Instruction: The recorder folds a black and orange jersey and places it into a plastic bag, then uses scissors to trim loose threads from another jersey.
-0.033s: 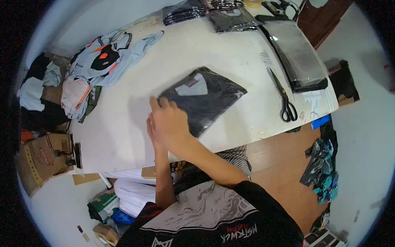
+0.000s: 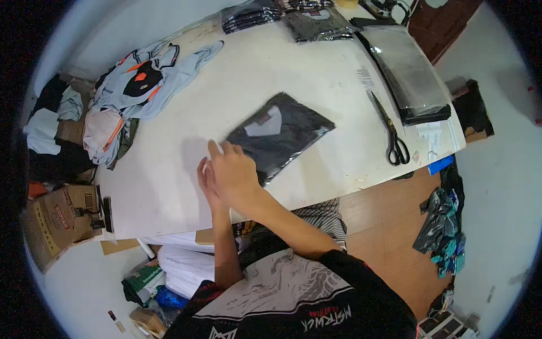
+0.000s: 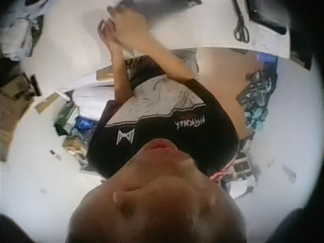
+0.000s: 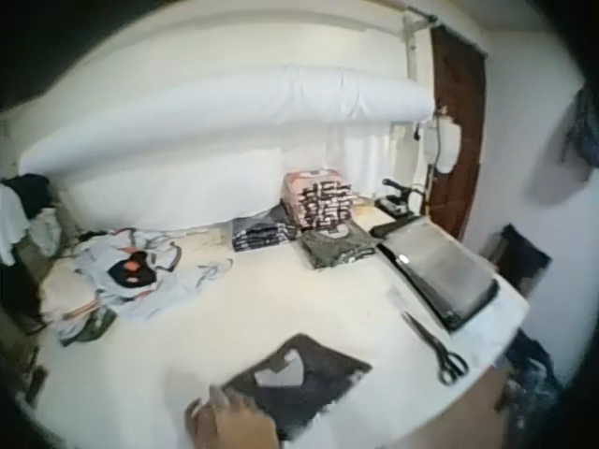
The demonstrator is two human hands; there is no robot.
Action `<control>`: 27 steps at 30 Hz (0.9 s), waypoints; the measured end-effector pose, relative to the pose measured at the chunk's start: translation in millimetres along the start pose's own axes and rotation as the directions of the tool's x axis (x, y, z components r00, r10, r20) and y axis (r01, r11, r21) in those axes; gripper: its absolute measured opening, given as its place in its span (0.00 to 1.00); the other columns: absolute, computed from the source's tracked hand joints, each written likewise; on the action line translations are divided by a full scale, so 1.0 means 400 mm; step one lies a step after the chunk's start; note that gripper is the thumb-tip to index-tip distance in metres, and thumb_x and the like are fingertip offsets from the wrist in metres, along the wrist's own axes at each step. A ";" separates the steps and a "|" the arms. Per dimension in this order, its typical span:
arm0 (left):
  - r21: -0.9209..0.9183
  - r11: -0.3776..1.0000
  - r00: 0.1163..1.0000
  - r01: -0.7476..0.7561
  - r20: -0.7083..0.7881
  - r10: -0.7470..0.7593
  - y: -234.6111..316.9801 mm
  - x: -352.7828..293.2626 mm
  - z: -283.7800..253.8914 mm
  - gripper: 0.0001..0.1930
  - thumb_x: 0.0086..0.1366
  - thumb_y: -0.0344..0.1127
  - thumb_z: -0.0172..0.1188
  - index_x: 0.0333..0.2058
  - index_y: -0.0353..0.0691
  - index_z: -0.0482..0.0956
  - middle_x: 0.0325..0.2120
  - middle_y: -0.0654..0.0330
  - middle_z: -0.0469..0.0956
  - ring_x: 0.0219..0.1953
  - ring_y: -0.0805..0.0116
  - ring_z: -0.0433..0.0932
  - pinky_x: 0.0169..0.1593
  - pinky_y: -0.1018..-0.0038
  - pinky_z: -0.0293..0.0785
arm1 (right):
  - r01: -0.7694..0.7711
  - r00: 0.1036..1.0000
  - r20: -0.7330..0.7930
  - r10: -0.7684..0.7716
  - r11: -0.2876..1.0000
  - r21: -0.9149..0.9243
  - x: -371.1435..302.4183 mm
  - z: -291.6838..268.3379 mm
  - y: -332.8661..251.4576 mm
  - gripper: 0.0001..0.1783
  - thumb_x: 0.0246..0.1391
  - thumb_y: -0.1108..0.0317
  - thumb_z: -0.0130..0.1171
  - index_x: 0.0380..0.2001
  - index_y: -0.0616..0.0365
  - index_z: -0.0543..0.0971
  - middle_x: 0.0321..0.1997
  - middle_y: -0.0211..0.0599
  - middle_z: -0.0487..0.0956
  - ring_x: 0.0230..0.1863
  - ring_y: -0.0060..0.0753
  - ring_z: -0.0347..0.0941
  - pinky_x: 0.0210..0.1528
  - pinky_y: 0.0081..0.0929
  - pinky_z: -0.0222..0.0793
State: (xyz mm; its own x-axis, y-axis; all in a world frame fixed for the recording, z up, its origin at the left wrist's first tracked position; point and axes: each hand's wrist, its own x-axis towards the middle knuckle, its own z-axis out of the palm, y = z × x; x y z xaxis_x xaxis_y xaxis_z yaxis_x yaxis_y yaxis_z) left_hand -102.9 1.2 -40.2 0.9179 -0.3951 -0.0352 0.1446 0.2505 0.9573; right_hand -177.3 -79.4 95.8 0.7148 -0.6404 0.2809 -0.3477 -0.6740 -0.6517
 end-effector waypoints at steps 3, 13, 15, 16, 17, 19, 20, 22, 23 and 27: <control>0.259 0.966 0.984 -0.007 -0.169 0.052 0.067 -0.010 -0.026 0.20 0.69 0.37 0.55 0.56 0.35 0.69 0.51 0.52 0.74 0.51 0.64 0.73 0.51 0.70 0.69 | 0.021 0.995 0.097 -0.028 0.997 0.077 -0.030 0.010 0.066 0.14 0.52 0.67 0.59 0.43 0.58 0.77 0.45 0.47 0.79 0.48 0.51 0.75 0.49 0.41 0.73; 0.806 0.226 0.835 -0.547 0.511 0.203 -0.017 -0.023 0.231 0.28 0.67 0.45 0.52 0.62 0.37 0.65 0.65 0.40 0.55 0.68 0.39 0.51 0.67 0.46 0.46 | 0.391 0.919 0.184 -0.348 0.858 -0.334 0.117 0.029 0.525 0.27 0.62 0.54 0.49 0.62 0.51 0.68 0.70 0.46 0.60 0.72 0.53 0.50 0.70 0.55 0.44; 0.815 0.159 0.828 -0.557 0.530 0.184 -0.036 0.001 0.236 0.29 0.67 0.47 0.51 0.63 0.38 0.65 0.66 0.42 0.55 0.68 0.40 0.51 0.67 0.46 0.45 | 0.338 0.940 0.155 -0.302 0.877 -0.341 0.112 0.037 0.510 0.29 0.62 0.51 0.48 0.63 0.51 0.67 0.71 0.46 0.59 0.72 0.54 0.50 0.70 0.55 0.43; 0.791 0.152 0.804 -0.592 0.570 0.167 -0.039 0.024 0.220 0.30 0.67 0.48 0.52 0.63 0.39 0.64 0.66 0.43 0.54 0.68 0.41 0.51 0.68 0.46 0.45 | 0.277 0.961 0.116 -0.252 0.894 -0.353 0.111 0.045 0.499 0.31 0.62 0.48 0.47 0.64 0.51 0.66 0.71 0.46 0.59 0.72 0.54 0.50 0.70 0.55 0.42; 0.756 0.150 0.770 -0.637 0.621 0.146 -0.034 0.044 0.211 0.30 0.67 0.49 0.52 0.63 0.40 0.64 0.67 0.45 0.54 0.69 0.42 0.51 0.68 0.47 0.44 | 0.223 0.975 0.069 -0.213 0.897 -0.381 0.106 0.053 0.492 0.32 0.61 0.47 0.49 0.64 0.52 0.66 0.71 0.47 0.59 0.72 0.54 0.50 0.70 0.55 0.42; 0.713 0.171 0.733 -0.680 0.670 0.116 -0.027 0.079 0.201 0.31 0.67 0.50 0.53 0.63 0.40 0.64 0.67 0.46 0.54 0.69 0.43 0.51 0.68 0.48 0.44 | 0.159 0.986 0.026 -0.163 0.893 -0.422 0.093 0.059 0.485 0.32 0.61 0.48 0.48 0.64 0.53 0.67 0.71 0.47 0.59 0.72 0.54 0.50 0.70 0.56 0.42; 0.673 0.188 0.695 -0.716 0.712 0.098 -0.022 0.094 0.196 0.31 0.66 0.50 0.53 0.63 0.41 0.64 0.68 0.47 0.54 0.69 0.44 0.51 0.68 0.48 0.44 | 0.105 0.992 -0.020 -0.128 0.883 -0.457 0.092 0.067 0.477 0.32 0.61 0.48 0.48 0.64 0.53 0.67 0.70 0.48 0.59 0.72 0.54 0.49 0.70 0.56 0.42; 0.664 0.169 0.682 -0.728 0.727 0.079 -0.020 0.111 0.189 0.33 0.65 0.51 0.55 0.64 0.42 0.63 0.68 0.47 0.53 0.70 0.44 0.49 0.69 0.49 0.44 | 0.090 0.991 -0.048 -0.123 0.894 -0.439 0.089 0.075 0.466 0.32 0.62 0.48 0.47 0.63 0.55 0.67 0.70 0.49 0.60 0.72 0.54 0.49 0.70 0.56 0.42; 0.691 0.152 0.706 -0.707 0.704 0.081 -0.019 0.110 0.191 0.34 0.64 0.52 0.56 0.65 0.42 0.62 0.68 0.47 0.52 0.70 0.44 0.49 0.69 0.49 0.43 | 0.063 0.994 -0.052 -0.096 0.893 -0.446 0.087 0.077 0.464 0.32 0.62 0.48 0.47 0.64 0.55 0.67 0.70 0.49 0.59 0.72 0.55 0.49 0.70 0.56 0.42; 0.773 0.101 0.779 -0.627 0.625 0.057 -0.010 0.107 0.190 0.39 0.60 0.56 0.58 0.66 0.42 0.60 0.68 0.45 0.50 0.71 0.44 0.46 0.69 0.48 0.42 | 0.028 0.997 -0.048 -0.056 0.889 -0.457 0.083 0.082 0.458 0.33 0.62 0.48 0.47 0.64 0.56 0.65 0.71 0.50 0.58 0.72 0.55 0.49 0.70 0.56 0.42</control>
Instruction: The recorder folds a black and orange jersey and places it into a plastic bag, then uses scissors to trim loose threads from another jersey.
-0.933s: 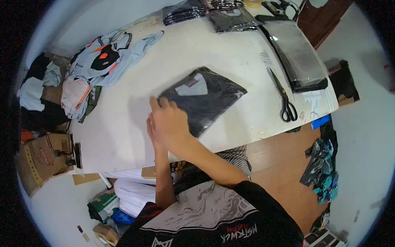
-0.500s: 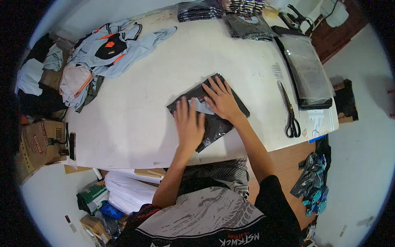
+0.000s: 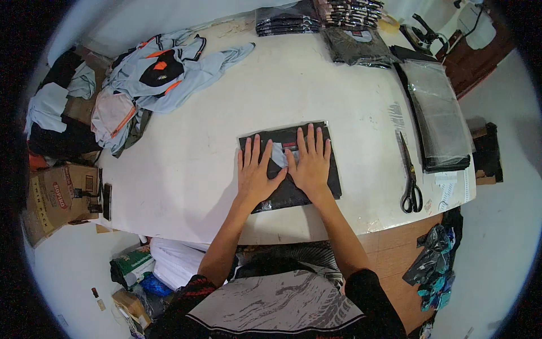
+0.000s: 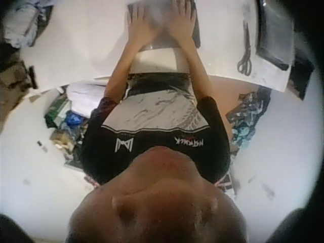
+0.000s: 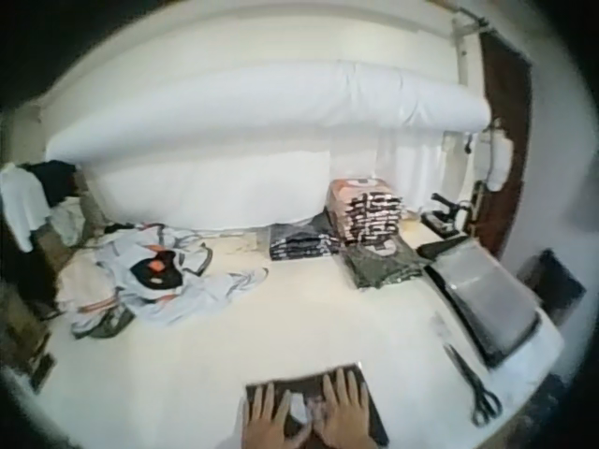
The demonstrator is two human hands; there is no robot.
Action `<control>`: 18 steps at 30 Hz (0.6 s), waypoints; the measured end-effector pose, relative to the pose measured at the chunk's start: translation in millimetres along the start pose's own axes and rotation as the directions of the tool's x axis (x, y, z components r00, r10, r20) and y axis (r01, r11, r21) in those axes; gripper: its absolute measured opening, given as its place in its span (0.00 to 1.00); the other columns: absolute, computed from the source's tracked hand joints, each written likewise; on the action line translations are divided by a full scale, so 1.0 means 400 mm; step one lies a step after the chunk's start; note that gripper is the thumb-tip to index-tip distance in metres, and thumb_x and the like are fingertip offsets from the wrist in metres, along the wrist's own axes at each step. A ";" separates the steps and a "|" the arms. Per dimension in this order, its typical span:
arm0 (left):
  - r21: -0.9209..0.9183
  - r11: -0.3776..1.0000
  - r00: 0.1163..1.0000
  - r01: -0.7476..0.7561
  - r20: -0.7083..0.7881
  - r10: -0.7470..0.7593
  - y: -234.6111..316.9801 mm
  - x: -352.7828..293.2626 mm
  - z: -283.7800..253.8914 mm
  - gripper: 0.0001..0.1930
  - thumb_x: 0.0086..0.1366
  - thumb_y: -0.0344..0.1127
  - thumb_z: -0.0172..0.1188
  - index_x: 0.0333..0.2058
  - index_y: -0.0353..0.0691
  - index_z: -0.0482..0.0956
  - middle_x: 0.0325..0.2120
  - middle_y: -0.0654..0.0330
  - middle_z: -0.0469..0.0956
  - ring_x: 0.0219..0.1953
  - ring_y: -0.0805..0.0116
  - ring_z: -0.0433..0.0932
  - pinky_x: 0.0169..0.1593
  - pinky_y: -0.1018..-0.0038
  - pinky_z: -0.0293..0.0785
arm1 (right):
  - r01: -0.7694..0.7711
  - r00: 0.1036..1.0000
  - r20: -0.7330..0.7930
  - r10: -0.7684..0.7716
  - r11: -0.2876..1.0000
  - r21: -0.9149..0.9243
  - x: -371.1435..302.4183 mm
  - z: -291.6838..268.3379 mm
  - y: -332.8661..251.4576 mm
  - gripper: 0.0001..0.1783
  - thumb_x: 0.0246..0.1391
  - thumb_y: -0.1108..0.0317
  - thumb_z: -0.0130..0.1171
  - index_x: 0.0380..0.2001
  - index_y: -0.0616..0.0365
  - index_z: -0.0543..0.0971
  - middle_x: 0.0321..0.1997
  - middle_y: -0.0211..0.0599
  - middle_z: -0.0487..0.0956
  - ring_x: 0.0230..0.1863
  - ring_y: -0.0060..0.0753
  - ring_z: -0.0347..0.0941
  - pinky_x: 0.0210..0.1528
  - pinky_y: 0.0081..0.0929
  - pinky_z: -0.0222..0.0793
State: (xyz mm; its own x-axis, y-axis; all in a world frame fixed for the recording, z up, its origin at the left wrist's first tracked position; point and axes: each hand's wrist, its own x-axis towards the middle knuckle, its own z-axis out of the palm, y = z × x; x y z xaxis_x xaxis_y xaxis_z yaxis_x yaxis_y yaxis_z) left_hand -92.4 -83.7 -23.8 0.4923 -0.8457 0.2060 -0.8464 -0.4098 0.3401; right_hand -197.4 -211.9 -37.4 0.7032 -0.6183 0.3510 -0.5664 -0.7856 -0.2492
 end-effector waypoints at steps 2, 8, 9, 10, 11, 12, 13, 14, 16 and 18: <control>0.002 0.999 0.999 0.045 0.004 -0.045 -0.002 0.001 -0.001 0.40 0.60 0.57 0.59 0.66 0.42 0.60 0.68 0.44 0.50 0.71 0.44 0.46 0.69 0.48 0.42 | -0.004 1.000 0.004 0.004 1.000 0.004 -0.001 0.001 0.002 0.33 0.62 0.48 0.47 0.65 0.56 0.65 0.71 0.51 0.57 0.72 0.55 0.49 0.70 0.56 0.42; -0.020 0.978 0.951 0.207 -0.232 -0.206 -0.093 -0.022 0.010 0.39 0.63 0.53 0.58 0.63 0.28 0.59 0.64 0.40 0.59 0.68 0.43 0.54 0.67 0.53 0.50 | 0.014 1.000 -0.009 -0.014 0.999 0.051 0.002 -0.017 0.012 0.34 0.59 0.50 0.53 0.63 0.58 0.66 0.69 0.53 0.60 0.70 0.56 0.53 0.69 0.53 0.46; -0.020 0.978 0.950 0.208 -0.232 -0.207 -0.105 -0.034 0.006 0.39 0.63 0.53 0.58 0.63 0.28 0.59 0.64 0.40 0.59 0.68 0.43 0.54 0.67 0.53 0.50 | -0.042 0.998 -0.042 0.055 0.959 0.279 -0.001 -0.028 0.034 0.33 0.57 0.54 0.57 0.61 0.60 0.67 0.67 0.55 0.63 0.68 0.57 0.56 0.68 0.50 0.49; -0.189 0.962 0.936 0.199 -0.255 -0.243 -0.117 -0.052 0.001 0.37 0.63 0.49 0.60 0.62 0.28 0.61 0.62 0.40 0.62 0.65 0.42 0.58 0.66 0.53 0.54 | -0.086 0.990 -0.057 0.130 0.866 0.493 -0.004 -0.041 0.052 0.32 0.54 0.58 0.61 0.60 0.62 0.69 0.65 0.56 0.65 0.67 0.57 0.59 0.67 0.47 0.53; -0.355 0.919 0.921 0.174 -0.273 -0.279 -0.122 -0.069 -0.002 0.35 0.63 0.46 0.61 0.60 0.27 0.62 0.59 0.39 0.65 0.63 0.42 0.62 0.64 0.54 0.58 | -0.188 0.951 -0.092 0.294 0.791 0.582 -0.021 -0.064 0.063 0.29 0.52 0.65 0.64 0.56 0.64 0.71 0.59 0.58 0.71 0.61 0.55 0.66 0.61 0.41 0.62; -0.339 0.920 0.910 0.194 -0.289 -0.298 -0.097 -0.094 -0.026 0.30 0.62 0.38 0.64 0.58 0.28 0.65 0.53 0.40 0.71 0.55 0.45 0.71 0.58 0.59 0.66 | -0.272 0.914 -0.093 0.395 0.766 0.582 -0.056 -0.066 0.101 0.29 0.53 0.64 0.65 0.56 0.65 0.71 0.56 0.56 0.74 0.54 0.49 0.72 0.54 0.36 0.67; -0.350 0.918 0.915 0.185 -0.280 -0.291 -0.075 -0.122 -0.042 0.30 0.62 0.38 0.64 0.58 0.28 0.65 0.53 0.40 0.71 0.55 0.45 0.71 0.58 0.59 0.66 | -0.353 0.865 -0.096 0.492 0.733 0.581 -0.084 -0.068 0.138 0.29 0.54 0.63 0.65 0.56 0.66 0.72 0.52 0.54 0.77 0.47 0.43 0.77 0.47 0.32 0.72; -0.510 0.819 0.893 0.261 -0.194 -0.405 -0.053 -0.154 -0.064 0.29 0.62 0.36 0.63 0.58 0.29 0.66 0.52 0.42 0.73 0.52 0.51 0.73 0.56 0.63 0.68 | -0.359 0.860 -0.102 0.500 0.735 0.575 -0.093 -0.092 0.156 0.29 0.54 0.63 0.65 0.56 0.66 0.72 0.52 0.54 0.77 0.47 0.43 0.77 0.47 0.32 0.72; -0.653 0.678 0.864 0.337 -0.072 -0.498 -0.023 -0.201 -0.072 0.28 0.63 0.34 0.63 0.58 0.30 0.67 0.51 0.45 0.74 0.50 0.57 0.75 0.53 0.66 0.70 | -0.571 0.744 0.253 0.619 0.391 0.722 -0.113 -0.137 0.177 0.28 0.53 0.62 0.67 0.53 0.68 0.73 0.41 0.45 0.81 0.34 0.27 0.77 0.34 0.22 0.72; -0.704 0.614 0.854 0.357 -0.020 -0.520 -0.006 -0.223 -0.077 0.27 0.62 0.29 0.64 0.58 0.32 0.68 0.47 0.51 0.77 0.46 0.68 0.76 0.47 0.75 0.72 | -0.587 0.759 0.305 0.574 0.403 0.702 -0.114 -0.143 0.173 0.28 0.52 0.62 0.68 0.52 0.68 0.74 0.36 0.40 0.81 0.31 0.23 0.75 0.31 0.20 0.70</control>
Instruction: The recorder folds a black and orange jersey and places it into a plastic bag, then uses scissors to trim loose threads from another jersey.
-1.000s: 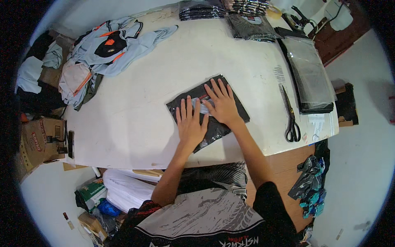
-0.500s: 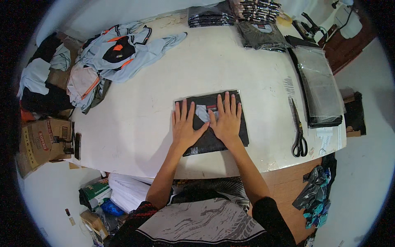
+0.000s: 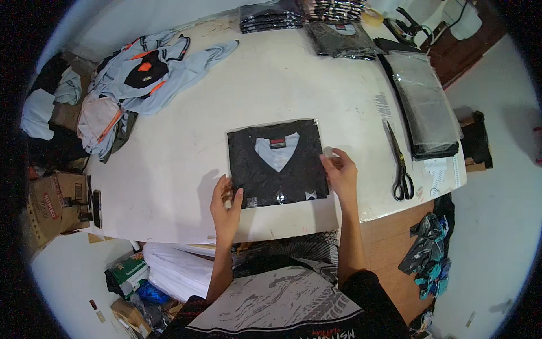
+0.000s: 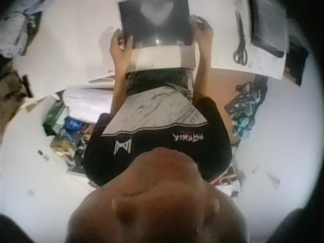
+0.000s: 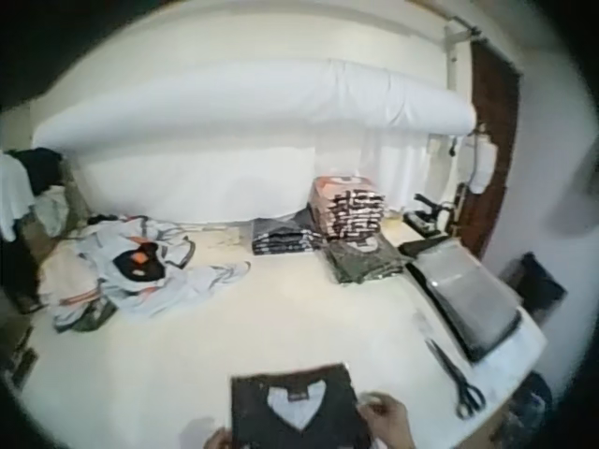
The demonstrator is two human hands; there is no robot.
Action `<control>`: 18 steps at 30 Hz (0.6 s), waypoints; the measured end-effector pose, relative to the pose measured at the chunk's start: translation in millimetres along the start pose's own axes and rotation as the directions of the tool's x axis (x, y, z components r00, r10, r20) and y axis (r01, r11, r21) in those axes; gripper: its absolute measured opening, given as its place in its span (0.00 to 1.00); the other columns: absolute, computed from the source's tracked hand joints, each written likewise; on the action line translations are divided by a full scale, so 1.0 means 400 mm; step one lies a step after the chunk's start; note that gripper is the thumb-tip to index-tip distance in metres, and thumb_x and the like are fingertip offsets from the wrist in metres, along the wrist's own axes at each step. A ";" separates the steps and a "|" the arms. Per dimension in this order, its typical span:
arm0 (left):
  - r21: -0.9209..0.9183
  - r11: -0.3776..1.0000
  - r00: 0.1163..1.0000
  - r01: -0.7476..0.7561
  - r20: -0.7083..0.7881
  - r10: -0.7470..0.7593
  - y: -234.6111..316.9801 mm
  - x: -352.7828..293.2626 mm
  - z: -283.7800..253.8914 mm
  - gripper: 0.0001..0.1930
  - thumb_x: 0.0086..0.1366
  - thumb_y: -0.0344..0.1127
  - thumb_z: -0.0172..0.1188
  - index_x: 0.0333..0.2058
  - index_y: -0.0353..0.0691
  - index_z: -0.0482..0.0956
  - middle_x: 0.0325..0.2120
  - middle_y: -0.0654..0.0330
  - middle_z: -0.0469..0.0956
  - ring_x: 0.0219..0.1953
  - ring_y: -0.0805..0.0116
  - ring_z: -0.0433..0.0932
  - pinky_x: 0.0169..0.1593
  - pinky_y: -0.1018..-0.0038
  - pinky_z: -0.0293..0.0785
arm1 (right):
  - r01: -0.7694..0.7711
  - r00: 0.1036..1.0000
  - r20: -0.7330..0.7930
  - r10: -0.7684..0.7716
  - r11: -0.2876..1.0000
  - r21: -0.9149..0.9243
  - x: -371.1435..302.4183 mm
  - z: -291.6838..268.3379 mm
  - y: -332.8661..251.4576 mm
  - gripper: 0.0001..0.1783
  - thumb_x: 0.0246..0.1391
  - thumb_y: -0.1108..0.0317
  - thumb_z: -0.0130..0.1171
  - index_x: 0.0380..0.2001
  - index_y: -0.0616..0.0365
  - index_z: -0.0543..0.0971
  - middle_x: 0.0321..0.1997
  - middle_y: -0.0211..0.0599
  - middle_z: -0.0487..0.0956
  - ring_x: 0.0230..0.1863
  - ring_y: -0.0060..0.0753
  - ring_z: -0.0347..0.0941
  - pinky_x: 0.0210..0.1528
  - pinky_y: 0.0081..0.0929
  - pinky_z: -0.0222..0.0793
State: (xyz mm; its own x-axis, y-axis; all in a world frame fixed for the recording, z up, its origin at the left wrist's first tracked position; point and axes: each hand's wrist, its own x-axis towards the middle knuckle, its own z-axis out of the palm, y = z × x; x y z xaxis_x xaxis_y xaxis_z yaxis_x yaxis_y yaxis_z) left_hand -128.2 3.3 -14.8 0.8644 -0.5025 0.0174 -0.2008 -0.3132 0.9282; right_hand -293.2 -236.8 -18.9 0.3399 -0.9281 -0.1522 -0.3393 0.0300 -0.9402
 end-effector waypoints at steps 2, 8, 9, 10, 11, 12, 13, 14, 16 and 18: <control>-0.049 0.998 1.000 -0.026 -0.018 0.025 -0.020 0.002 0.009 0.27 0.60 0.30 0.65 0.58 0.33 0.68 0.45 0.51 0.77 0.42 0.67 0.77 0.44 0.74 0.73 | -0.017 0.994 0.109 0.014 1.000 0.020 0.007 0.005 0.006 0.24 0.51 0.63 0.69 0.46 0.69 0.78 0.28 0.32 0.80 0.28 0.18 0.72 0.27 0.17 0.66; -0.053 0.997 0.998 0.061 -0.006 -0.061 -0.042 0.048 -0.036 0.28 0.57 0.32 0.69 0.55 0.33 0.71 0.36 0.54 0.80 0.31 0.72 0.77 0.36 0.74 0.74 | -0.059 0.959 0.281 0.028 0.993 0.104 -0.033 0.028 -0.023 0.10 0.52 0.70 0.67 0.35 0.62 0.77 0.27 0.25 0.75 0.27 0.14 0.66 0.31 0.15 0.61; -0.022 0.992 0.992 0.121 0.025 -0.120 -0.039 0.055 -0.043 0.27 0.56 0.33 0.70 0.53 0.32 0.73 0.33 0.56 0.81 0.30 0.73 0.77 0.35 0.75 0.74 | -0.058 0.953 0.301 0.024 0.993 0.106 -0.048 0.032 -0.017 0.10 0.52 0.70 0.67 0.35 0.62 0.77 0.27 0.25 0.75 0.27 0.14 0.66 0.31 0.15 0.61; -0.017 0.992 0.992 0.126 0.006 -0.126 -0.035 0.064 -0.049 0.27 0.56 0.33 0.70 0.53 0.32 0.73 0.33 0.56 0.81 0.30 0.73 0.77 0.35 0.75 0.74 | -0.091 0.954 0.298 0.013 0.965 0.248 -0.062 0.035 -0.012 0.11 0.52 0.73 0.66 0.37 0.61 0.76 0.29 0.25 0.74 0.27 0.15 0.65 0.32 0.14 0.61; 0.014 0.988 0.986 0.156 0.058 -0.157 -0.031 0.073 -0.049 0.25 0.55 0.34 0.70 0.50 0.30 0.75 0.30 0.58 0.80 0.29 0.75 0.76 0.34 0.77 0.73 | -0.123 0.958 0.287 0.008 0.915 0.384 -0.077 0.036 -0.012 0.12 0.52 0.75 0.66 0.39 0.61 0.75 0.30 0.25 0.74 0.27 0.15 0.64 0.34 0.14 0.61; 0.045 0.982 0.976 0.183 0.110 -0.187 -0.029 0.076 -0.052 0.24 0.55 0.35 0.71 0.48 0.29 0.76 0.27 0.60 0.80 0.29 0.76 0.75 0.34 0.79 0.71 | -0.134 0.957 0.288 0.026 0.921 0.366 -0.089 0.035 -0.017 0.18 0.51 0.76 0.66 0.45 0.62 0.72 0.36 0.31 0.76 0.30 0.20 0.70 0.35 0.16 0.67; 0.046 0.982 0.977 0.184 0.103 -0.188 -0.030 0.071 -0.059 0.24 0.55 0.35 0.71 0.48 0.29 0.76 0.27 0.60 0.80 0.29 0.76 0.75 0.34 0.79 0.71 | -0.134 0.956 0.294 0.023 0.921 0.366 -0.102 0.036 -0.025 0.18 0.51 0.76 0.66 0.45 0.62 0.72 0.36 0.31 0.76 0.30 0.20 0.70 0.35 0.16 0.67; 0.056 0.979 0.968 0.196 0.150 -0.202 -0.033 0.075 -0.061 0.22 0.55 0.35 0.71 0.46 0.29 0.78 0.27 0.60 0.79 0.28 0.77 0.74 0.33 0.79 0.71 | -0.244 0.952 0.273 0.137 0.877 0.414 -0.117 0.044 -0.062 0.20 0.50 0.76 0.67 0.45 0.62 0.72 0.37 0.35 0.77 0.33 0.24 0.74 0.37 0.19 0.71; 0.063 0.979 0.959 0.193 0.198 -0.202 -0.043 0.074 -0.063 0.19 0.56 0.34 0.70 0.43 0.30 0.79 0.26 0.60 0.79 0.28 0.77 0.74 0.33 0.79 0.71 | -0.373 0.916 0.318 0.245 0.814 0.445 -0.123 0.042 -0.066 0.22 0.48 0.74 0.68 0.47 0.64 0.73 0.41 0.46 0.79 0.38 0.33 0.80 0.40 0.27 0.78; -0.048 0.986 0.969 0.159 0.199 -0.147 -0.062 0.057 -0.051 0.13 0.57 0.31 0.68 0.40 0.34 0.78 0.25 0.61 0.78 0.27 0.76 0.73 0.32 0.78 0.69 | -0.457 0.860 0.429 0.276 0.791 0.407 -0.107 0.023 -0.043 0.22 0.49 0.73 0.68 0.47 0.66 0.74 0.42 0.46 0.79 0.37 0.32 0.80 0.39 0.26 0.78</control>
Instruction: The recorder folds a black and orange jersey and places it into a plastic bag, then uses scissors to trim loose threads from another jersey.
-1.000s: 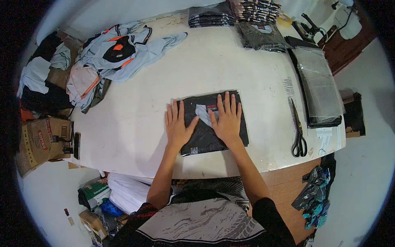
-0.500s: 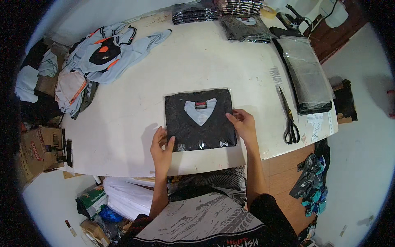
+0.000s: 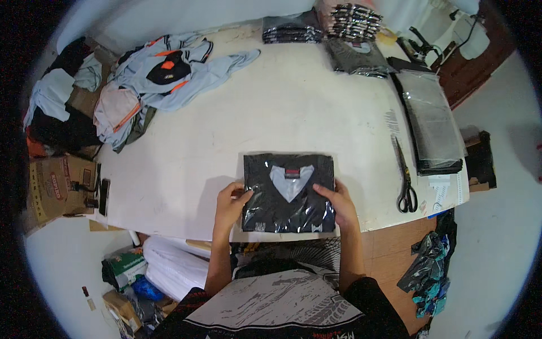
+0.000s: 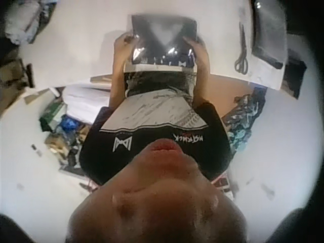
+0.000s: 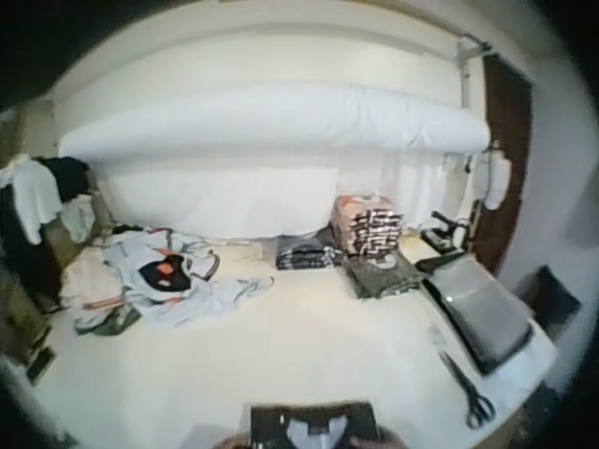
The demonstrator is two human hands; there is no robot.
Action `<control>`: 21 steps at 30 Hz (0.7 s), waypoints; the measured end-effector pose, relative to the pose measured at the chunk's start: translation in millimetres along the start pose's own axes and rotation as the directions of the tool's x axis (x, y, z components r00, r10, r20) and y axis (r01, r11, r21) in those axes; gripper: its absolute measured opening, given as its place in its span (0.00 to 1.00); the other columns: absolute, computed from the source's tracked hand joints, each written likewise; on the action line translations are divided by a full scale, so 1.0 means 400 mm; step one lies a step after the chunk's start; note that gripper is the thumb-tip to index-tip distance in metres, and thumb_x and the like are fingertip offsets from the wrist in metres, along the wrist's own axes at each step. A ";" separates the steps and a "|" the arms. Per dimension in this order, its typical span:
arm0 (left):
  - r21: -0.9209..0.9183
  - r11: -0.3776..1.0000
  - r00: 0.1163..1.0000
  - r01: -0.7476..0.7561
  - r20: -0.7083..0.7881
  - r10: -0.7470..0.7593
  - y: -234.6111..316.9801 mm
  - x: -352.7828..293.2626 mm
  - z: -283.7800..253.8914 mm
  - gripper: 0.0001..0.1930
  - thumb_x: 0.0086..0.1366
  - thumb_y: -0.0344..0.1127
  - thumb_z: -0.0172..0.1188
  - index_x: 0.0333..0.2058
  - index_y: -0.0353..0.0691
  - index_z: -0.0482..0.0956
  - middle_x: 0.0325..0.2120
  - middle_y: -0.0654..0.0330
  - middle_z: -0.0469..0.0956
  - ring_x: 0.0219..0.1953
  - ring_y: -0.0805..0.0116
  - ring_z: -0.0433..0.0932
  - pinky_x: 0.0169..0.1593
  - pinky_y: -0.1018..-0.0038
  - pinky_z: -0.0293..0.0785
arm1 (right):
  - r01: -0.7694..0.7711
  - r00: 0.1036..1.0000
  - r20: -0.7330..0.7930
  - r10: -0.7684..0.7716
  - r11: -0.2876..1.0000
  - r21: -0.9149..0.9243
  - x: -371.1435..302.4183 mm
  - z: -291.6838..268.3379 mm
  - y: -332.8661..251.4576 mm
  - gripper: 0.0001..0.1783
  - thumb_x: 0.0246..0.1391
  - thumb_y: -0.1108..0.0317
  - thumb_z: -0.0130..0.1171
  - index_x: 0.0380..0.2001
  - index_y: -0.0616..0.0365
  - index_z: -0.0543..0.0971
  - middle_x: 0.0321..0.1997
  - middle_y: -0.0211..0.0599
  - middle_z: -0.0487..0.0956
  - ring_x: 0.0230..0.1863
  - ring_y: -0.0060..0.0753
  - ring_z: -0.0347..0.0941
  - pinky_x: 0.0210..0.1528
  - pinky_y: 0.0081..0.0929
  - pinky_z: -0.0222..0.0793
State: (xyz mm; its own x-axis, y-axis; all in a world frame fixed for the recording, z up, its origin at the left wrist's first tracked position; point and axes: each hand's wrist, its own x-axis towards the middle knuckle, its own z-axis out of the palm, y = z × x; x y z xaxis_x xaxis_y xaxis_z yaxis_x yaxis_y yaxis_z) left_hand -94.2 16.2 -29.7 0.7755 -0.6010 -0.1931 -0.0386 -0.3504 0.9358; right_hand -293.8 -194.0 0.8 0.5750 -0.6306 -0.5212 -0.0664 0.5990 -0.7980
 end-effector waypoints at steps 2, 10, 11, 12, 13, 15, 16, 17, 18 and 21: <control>-0.131 0.991 0.999 -0.024 0.023 0.027 -0.003 -0.001 0.014 0.11 0.60 0.30 0.66 0.38 0.34 0.76 0.25 0.64 0.76 0.27 0.78 0.71 0.32 0.79 0.67 | -0.108 0.987 0.109 0.115 0.992 -0.065 0.003 -0.026 0.003 0.20 0.51 0.71 0.67 0.46 0.69 0.75 0.44 0.43 0.80 0.38 0.30 0.79 0.41 0.27 0.77; -0.445 0.886 0.990 0.130 0.006 -0.142 -0.040 0.063 0.032 0.11 0.67 0.30 0.58 0.46 0.41 0.69 0.31 0.65 0.72 0.32 0.79 0.67 0.34 0.81 0.64 | 0.183 0.933 0.280 -0.228 0.967 0.178 0.056 -0.008 -0.017 0.31 0.62 0.52 0.54 0.60 0.62 0.67 0.57 0.44 0.74 0.55 0.37 0.72 0.60 0.36 0.66; -0.503 0.854 0.986 0.130 -0.024 -0.164 -0.055 0.080 0.040 0.12 0.67 0.29 0.58 0.47 0.41 0.69 0.34 0.63 0.73 0.34 0.77 0.69 0.36 0.80 0.67 | 0.186 0.932 0.279 -0.231 0.966 0.180 0.073 -0.013 0.007 0.31 0.62 0.52 0.54 0.60 0.62 0.67 0.57 0.44 0.74 0.55 0.37 0.72 0.60 0.36 0.66; -0.504 0.854 0.987 0.126 -0.024 -0.160 -0.040 0.089 0.047 0.12 0.67 0.29 0.58 0.47 0.41 0.69 0.34 0.63 0.73 0.34 0.77 0.69 0.36 0.80 0.67 | 0.007 0.949 0.268 -0.165 0.861 0.508 0.078 -0.018 0.033 0.37 0.59 0.44 0.53 0.61 0.61 0.66 0.60 0.46 0.72 0.59 0.40 0.70 0.63 0.39 0.62; -0.619 0.772 0.981 0.147 -0.006 -0.192 -0.025 0.098 0.060 0.13 0.67 0.29 0.57 0.49 0.41 0.68 0.36 0.60 0.74 0.37 0.73 0.72 0.40 0.78 0.71 | -0.162 0.955 0.282 -0.097 0.624 0.765 0.084 -0.026 0.054 0.43 0.56 0.36 0.52 0.63 0.60 0.65 0.62 0.47 0.70 0.62 0.44 0.67 0.66 0.42 0.59; -0.720 0.675 0.974 0.160 0.004 -0.228 -0.003 0.118 0.070 0.14 0.68 0.29 0.57 0.50 0.40 0.68 0.39 0.58 0.76 0.39 0.70 0.76 0.44 0.75 0.74 | -0.147 0.959 0.251 -0.130 0.528 0.837 0.044 0.079 0.062 0.52 0.49 0.27 0.52 0.65 0.57 0.62 0.65 0.47 0.68 0.66 0.47 0.62 0.69 0.45 0.53; -0.736 0.658 0.974 0.159 0.007 -0.228 0.007 0.132 0.079 0.16 0.67 0.28 0.57 0.52 0.41 0.67 0.41 0.57 0.76 0.42 0.70 0.75 0.46 0.74 0.74 | -0.131 0.951 0.248 -0.183 0.488 0.863 0.032 0.095 0.082 0.52 0.49 0.26 0.51 0.65 0.56 0.63 0.65 0.46 0.68 0.67 0.46 0.61 0.69 0.45 0.52; -0.751 0.641 0.973 0.158 0.009 -0.229 0.014 0.146 0.083 0.17 0.67 0.28 0.57 0.53 0.41 0.66 0.43 0.56 0.76 0.45 0.70 0.75 0.48 0.74 0.74 | -0.120 0.941 0.244 -0.234 0.444 0.888 0.026 0.119 0.095 0.52 0.49 0.25 0.50 0.65 0.55 0.63 0.66 0.44 0.67 0.67 0.46 0.61 0.70 0.45 0.52; -0.753 0.638 0.972 0.162 0.011 -0.234 0.017 0.161 0.081 0.17 0.67 0.28 0.57 0.53 0.41 0.66 0.43 0.56 0.76 0.45 0.70 0.75 0.48 0.74 0.74 | -0.082 0.951 0.206 -0.232 0.453 0.888 0.004 0.162 0.079 0.42 0.55 0.31 0.50 0.61 0.54 0.68 0.63 0.40 0.71 0.63 0.42 0.66 0.67 0.40 0.58; -0.731 0.667 0.989 0.144 0.085 -0.120 0.049 0.205 0.087 0.20 0.66 0.29 0.59 0.55 0.40 0.65 0.45 0.55 0.76 0.44 0.69 0.77 0.46 0.72 0.75 | -0.043 0.981 0.177 -0.076 0.811 0.584 0.065 0.154 0.097 0.31 0.59 0.45 0.56 0.57 0.53 0.71 0.57 0.38 0.76 0.56 0.36 0.73 0.55 0.36 0.71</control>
State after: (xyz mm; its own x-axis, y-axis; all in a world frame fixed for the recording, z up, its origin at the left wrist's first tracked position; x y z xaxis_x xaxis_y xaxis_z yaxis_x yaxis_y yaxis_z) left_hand -53.3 -64.8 -37.4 0.7181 -0.6138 -0.3281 0.5464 0.2054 0.8119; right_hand -231.0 -156.8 -25.0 0.7140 -0.5764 -0.3975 0.3975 0.8010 -0.4477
